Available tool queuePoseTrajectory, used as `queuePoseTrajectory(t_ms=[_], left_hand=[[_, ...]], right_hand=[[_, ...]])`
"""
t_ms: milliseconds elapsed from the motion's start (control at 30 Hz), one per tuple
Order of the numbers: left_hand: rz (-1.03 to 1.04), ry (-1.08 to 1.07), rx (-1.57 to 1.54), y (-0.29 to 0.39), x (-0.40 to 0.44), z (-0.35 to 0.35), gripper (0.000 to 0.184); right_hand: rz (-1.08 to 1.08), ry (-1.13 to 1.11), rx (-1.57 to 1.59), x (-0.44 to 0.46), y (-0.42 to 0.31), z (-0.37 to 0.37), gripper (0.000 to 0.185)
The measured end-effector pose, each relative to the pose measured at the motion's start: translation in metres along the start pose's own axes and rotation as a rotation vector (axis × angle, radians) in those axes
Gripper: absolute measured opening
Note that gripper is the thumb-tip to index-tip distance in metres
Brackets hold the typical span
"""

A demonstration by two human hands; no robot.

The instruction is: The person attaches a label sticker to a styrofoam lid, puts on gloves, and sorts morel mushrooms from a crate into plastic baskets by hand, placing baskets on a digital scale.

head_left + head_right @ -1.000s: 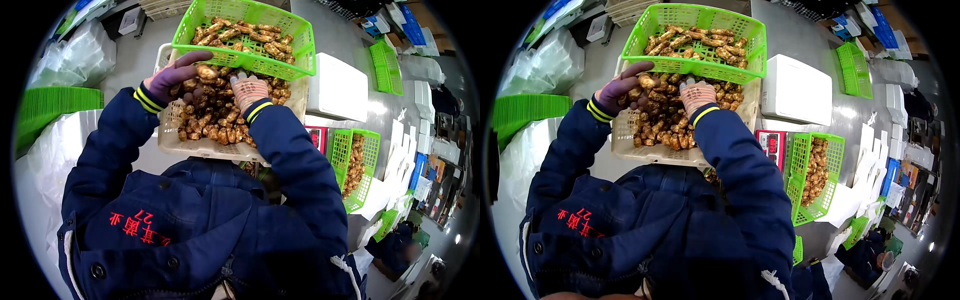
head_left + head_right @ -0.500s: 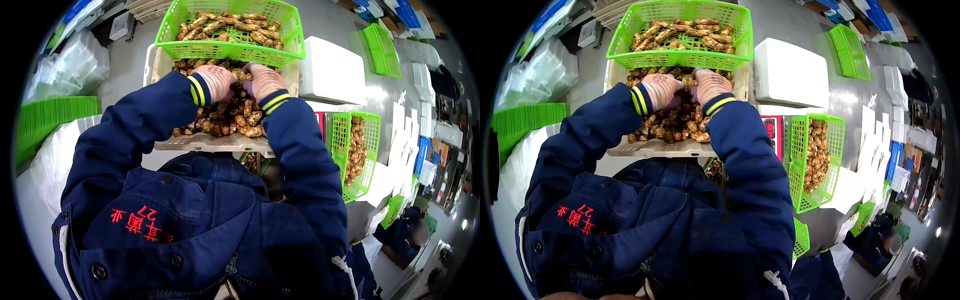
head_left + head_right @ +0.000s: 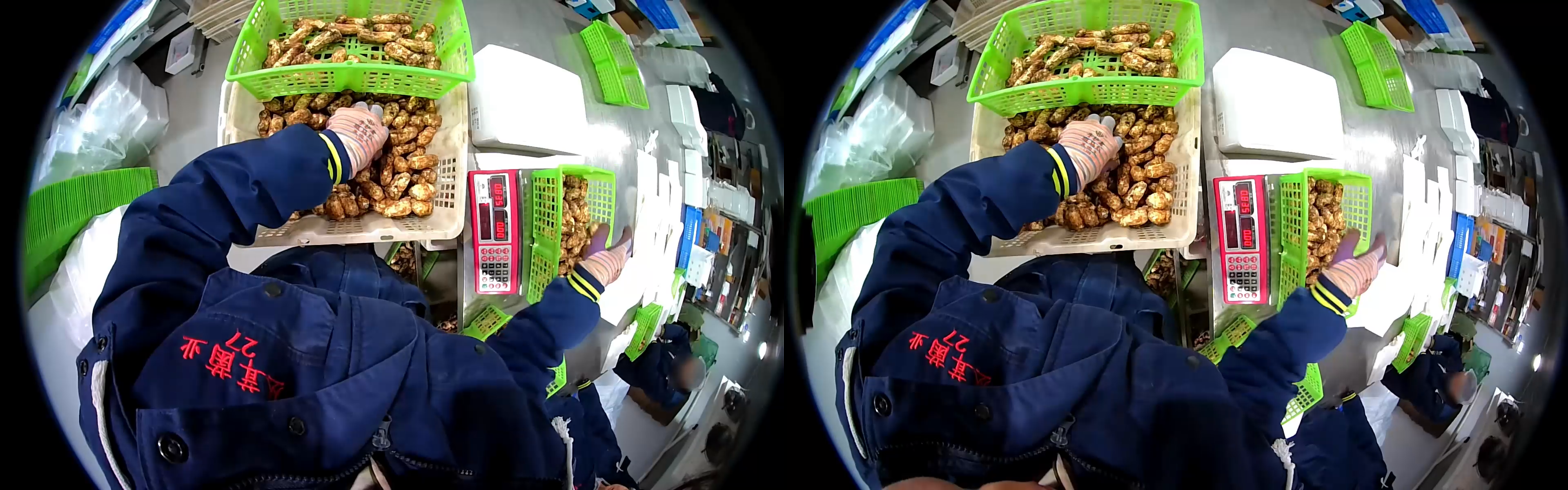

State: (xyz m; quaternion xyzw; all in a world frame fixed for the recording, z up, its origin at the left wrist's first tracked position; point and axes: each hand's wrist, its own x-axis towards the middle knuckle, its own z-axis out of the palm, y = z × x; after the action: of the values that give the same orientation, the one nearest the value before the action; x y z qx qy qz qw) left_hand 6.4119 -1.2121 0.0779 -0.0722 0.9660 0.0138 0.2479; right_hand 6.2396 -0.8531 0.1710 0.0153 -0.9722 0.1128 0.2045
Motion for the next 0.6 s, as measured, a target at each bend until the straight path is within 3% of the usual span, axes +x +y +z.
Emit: queuePoseTrajectory(t_ms=[33, 67, 100, 133, 167, 200, 267, 333, 367, 400, 467, 500, 533, 600], left_hand=[[0.054, -0.033, -0.045, -0.005, -0.002, -0.007, 0.02], [0.057, 0.098, -0.054, -0.009, -0.01, -0.013, 0.021], [0.057, 0.117, -0.135, -0.017, -0.016, -0.023, 0.026], [0.057, 0.136, -0.218, -0.025, -0.022, -0.03, 0.032], [0.117, 0.218, -0.433, -0.038, -0.03, -0.025, 0.038], [0.178, 0.168, -0.718, -0.055, -0.031, -0.022, 0.038], [0.31, 0.135, -1.091, -0.077, -0.06, -0.04, 0.037], [0.25, -0.077, -1.649, -0.103, -0.081, -0.026, 0.039], [0.348, 0.027, -1.735, -0.106, -0.092, -0.023, 0.042], [0.31, 0.093, -1.719, -0.109, -0.1, -0.02, 0.043], [0.257, 0.044, -1.793, -0.112, -0.111, -0.018, 0.043], [0.131, 0.036, -1.706, -0.109, -0.117, -0.017, 0.041], [0.074, 0.051, -1.681, -0.104, -0.121, -0.017, 0.037], [0.026, 0.109, -1.671, -0.103, -0.127, -0.014, 0.037]], right_hand=[[0.049, -0.091, 0.283, -0.009, -0.022, -0.001, 0.047], [0.1, -0.183, 0.563, -0.02, -0.062, -0.006, 0.042], [-0.144, -0.361, 0.605, -0.029, -0.072, 0.012, 0.036], [-0.535, -0.295, 0.536, -0.046, -0.09, 0.028, 0.034], [-0.578, -0.609, 0.699, -0.065, -0.117, 0.041, 0.034], [-0.832, -0.671, 0.629, -0.078, -0.165, 0.025, 0.035], [-1.07, -0.775, 0.38, -0.101, -0.205, 0.054, 0.037], [-1.259, -0.662, 0.147, -0.119, -0.224, 0.085, 0.037], [-1.328, -0.65, -0.032, -0.123, -0.231, 0.094, 0.038], [-1.354, -0.686, -0.109, -0.122, -0.243, 0.098, 0.035], [-1.334, -0.806, -0.073, -0.118, -0.251, 0.097, 0.025], [-1.202, -0.957, -0.024, -0.118, -0.255, 0.097, 0.025], [-1.159, -1.003, 0.276, -0.124, -0.252, 0.094, 0.027], [-1.347, -1.091, 0.376, -0.14, -0.269, 0.068, 0.028]])
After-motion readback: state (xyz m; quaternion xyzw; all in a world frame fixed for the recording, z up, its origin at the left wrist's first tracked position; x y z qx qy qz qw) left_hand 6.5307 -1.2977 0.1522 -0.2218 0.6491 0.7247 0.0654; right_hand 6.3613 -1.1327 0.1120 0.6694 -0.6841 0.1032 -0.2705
